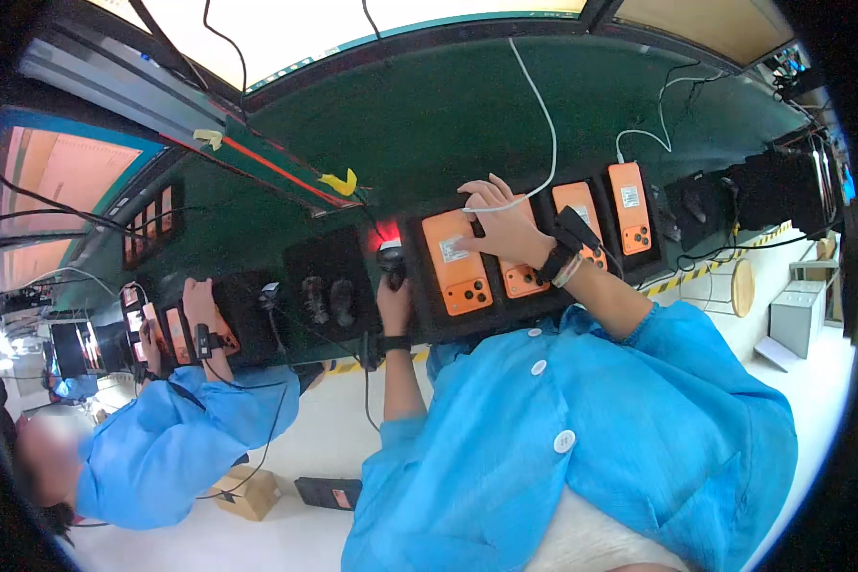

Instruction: The person is scanning barcodes on handheld electronic devices, connecting USB cables for testing, and organizing them in trays on a factory assembly line.

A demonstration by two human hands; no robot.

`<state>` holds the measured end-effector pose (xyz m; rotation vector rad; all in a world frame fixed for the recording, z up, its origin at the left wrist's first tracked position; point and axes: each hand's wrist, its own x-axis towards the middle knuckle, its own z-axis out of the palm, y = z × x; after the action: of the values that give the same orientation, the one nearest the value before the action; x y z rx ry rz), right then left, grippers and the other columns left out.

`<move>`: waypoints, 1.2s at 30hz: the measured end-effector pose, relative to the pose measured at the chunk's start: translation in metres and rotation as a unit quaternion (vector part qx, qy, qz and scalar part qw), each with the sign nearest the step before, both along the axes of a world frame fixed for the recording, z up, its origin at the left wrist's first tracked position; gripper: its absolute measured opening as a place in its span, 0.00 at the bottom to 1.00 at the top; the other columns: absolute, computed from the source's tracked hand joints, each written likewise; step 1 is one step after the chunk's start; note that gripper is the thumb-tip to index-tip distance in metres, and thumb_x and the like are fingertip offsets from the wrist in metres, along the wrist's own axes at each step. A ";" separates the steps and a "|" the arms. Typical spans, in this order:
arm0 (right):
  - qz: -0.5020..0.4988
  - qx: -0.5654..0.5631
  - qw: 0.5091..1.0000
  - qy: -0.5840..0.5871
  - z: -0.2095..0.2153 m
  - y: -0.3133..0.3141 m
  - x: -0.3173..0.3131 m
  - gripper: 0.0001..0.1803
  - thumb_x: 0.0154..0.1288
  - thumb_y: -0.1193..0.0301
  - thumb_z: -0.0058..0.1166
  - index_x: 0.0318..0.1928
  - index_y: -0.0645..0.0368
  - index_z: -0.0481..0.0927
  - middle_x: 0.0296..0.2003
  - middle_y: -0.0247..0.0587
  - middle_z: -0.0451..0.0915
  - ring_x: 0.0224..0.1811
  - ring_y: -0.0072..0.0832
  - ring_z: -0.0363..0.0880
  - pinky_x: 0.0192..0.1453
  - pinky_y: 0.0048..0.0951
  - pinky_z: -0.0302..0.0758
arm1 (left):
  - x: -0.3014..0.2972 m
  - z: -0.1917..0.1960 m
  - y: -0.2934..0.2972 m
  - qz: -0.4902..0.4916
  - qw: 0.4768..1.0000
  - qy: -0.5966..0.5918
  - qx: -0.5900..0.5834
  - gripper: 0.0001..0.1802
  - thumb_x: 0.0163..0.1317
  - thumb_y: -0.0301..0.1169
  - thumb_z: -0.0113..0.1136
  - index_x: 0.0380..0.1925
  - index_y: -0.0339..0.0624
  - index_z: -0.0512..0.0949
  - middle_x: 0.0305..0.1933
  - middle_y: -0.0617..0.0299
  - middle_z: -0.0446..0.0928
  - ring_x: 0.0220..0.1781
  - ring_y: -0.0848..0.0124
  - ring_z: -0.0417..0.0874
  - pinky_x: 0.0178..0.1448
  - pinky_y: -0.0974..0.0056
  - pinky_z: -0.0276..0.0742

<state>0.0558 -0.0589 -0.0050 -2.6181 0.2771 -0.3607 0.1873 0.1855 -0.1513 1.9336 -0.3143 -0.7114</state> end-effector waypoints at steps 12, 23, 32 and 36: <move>0.000 -0.014 0.999 -0.038 0.002 0.000 0.000 0.27 0.49 0.54 0.68 0.43 0.60 0.76 0.54 0.48 0.72 0.64 0.43 0.65 0.74 0.51 0.52 | -0.049 0.222 0.005 -0.060 0.959 0.263 -0.085 0.13 0.66 0.36 0.60 0.38 0.36 0.74 0.21 0.62 0.74 0.15 0.73 0.74 0.17 0.67 0.70; -0.016 -0.066 0.992 -0.110 -0.019 -0.002 0.001 0.24 0.51 0.54 0.68 0.34 0.57 0.71 0.53 0.48 0.74 0.61 0.42 0.70 0.72 0.51 0.57 | -0.061 0.206 -0.017 -0.040 0.923 0.372 -0.091 0.16 0.66 0.41 0.60 0.37 0.40 0.72 0.22 0.63 0.74 0.16 0.74 0.76 0.17 0.67 0.74; -0.013 0.003 0.998 -0.054 0.001 0.001 0.001 0.24 0.49 0.58 0.70 0.36 0.57 0.71 0.57 0.50 0.70 0.64 0.46 0.66 0.73 0.53 0.54 | -0.049 0.217 -0.018 -0.037 0.925 0.363 -0.102 0.17 0.67 0.43 0.59 0.37 0.39 0.72 0.21 0.61 0.75 0.16 0.74 0.75 0.18 0.68 0.72; -0.001 0.001 0.998 -0.056 0.004 0.017 0.000 0.20 0.54 0.62 0.65 0.38 0.61 0.71 0.56 0.54 0.70 0.63 0.50 0.67 0.70 0.50 0.61 | -0.021 0.197 -0.011 0.001 0.992 0.109 -0.058 0.18 0.66 0.41 0.60 0.40 0.35 0.74 0.26 0.57 0.78 0.20 0.67 0.79 0.26 0.63 0.76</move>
<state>0.0554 -0.0422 -0.0012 -2.5855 0.2430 -0.5048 0.1660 0.1742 0.0453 1.7275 -0.2121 -0.8754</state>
